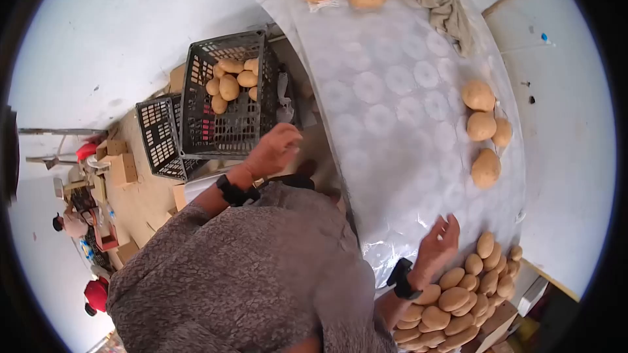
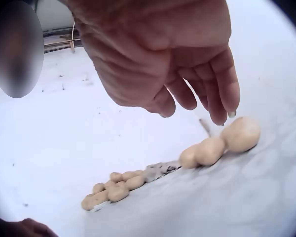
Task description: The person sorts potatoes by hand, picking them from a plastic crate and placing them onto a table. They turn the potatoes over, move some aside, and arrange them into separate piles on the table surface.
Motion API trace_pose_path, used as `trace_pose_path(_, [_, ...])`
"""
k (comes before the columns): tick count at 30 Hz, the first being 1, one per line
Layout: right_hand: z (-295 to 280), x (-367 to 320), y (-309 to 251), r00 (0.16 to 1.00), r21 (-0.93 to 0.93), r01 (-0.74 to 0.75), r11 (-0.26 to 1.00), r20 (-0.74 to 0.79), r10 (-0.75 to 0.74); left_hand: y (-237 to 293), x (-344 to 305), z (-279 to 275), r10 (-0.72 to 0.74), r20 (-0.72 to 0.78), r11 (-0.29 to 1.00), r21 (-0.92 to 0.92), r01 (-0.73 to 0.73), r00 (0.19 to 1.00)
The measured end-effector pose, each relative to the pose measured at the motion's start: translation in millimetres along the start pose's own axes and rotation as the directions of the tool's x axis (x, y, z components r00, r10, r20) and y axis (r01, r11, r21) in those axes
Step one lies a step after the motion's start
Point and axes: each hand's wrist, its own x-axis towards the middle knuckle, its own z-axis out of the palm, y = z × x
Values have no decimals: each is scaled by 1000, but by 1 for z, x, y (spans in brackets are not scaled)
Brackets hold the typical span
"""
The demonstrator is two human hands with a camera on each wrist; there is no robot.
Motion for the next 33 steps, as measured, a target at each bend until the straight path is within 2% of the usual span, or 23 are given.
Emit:
trace_pose_path(2, [8,21,-20,988,148,112,983,87,-125,0,-1,-7,-197,-55,979,-58,194,979])
trace_pose_path(3, [40,12,-62,983,255,109,961,114,-141,-26,-13,-53,-212,-56,977,-16,211,976])
trace_pose_path(5, [53,25,-88,948,256,230,939,160,-276,-43,-19,-67,-314,-77,947,-89,307,946])
trace_pose_path(7, [70,31,-112,924,294,269,917,189,-332,-58,-25,-86,-316,-116,948,-69,309,942])
trace_pose_path(9, [85,33,-131,848,392,362,846,238,-474,-70,-33,-104,-313,-211,947,2,320,926])
trace_pose_path(10, [92,31,-138,831,428,351,832,266,-488,-71,-36,-112,-381,-238,924,-60,378,893])
trace_pose_path(11, [98,30,-143,827,431,353,830,270,-492,-74,-40,-121,-387,-241,921,-62,384,890])
trace_pose_path(13, [110,30,-153,759,437,405,803,330,-562,-81,-45,-140,-452,-180,888,-3,459,874])
trace_pose_path(18, [128,34,-169,715,445,362,819,432,-550,-85,-49,-166,-502,-167,860,9,510,849])
trace_pose_path(22, [138,43,-185,640,494,374,785,475,-604,-78,-43,-188,-537,-141,842,-28,539,831])
trace_pose_path(25, [144,52,-192,577,537,401,742,480,-660,-67,-37,-204,-551,-140,833,-38,552,822])
trace_pose_path(26, [145,55,-194,551,552,421,720,475,-686,-69,-37,-206,-541,-198,841,-103,532,817])
trace_pose_path(29, [152,65,-200,525,563,435,702,475,-707,-48,-23,-228,-528,-204,841,12,541,824])
trace_pose_path(31, [154,73,-205,506,579,437,688,475,-720,-39,-17,-241,-553,-223,825,-9,566,803])
trace_pose_path(33, [158,83,-212,487,598,437,672,471,-736,-38,-17,-257,-515,-236,846,16,533,824])
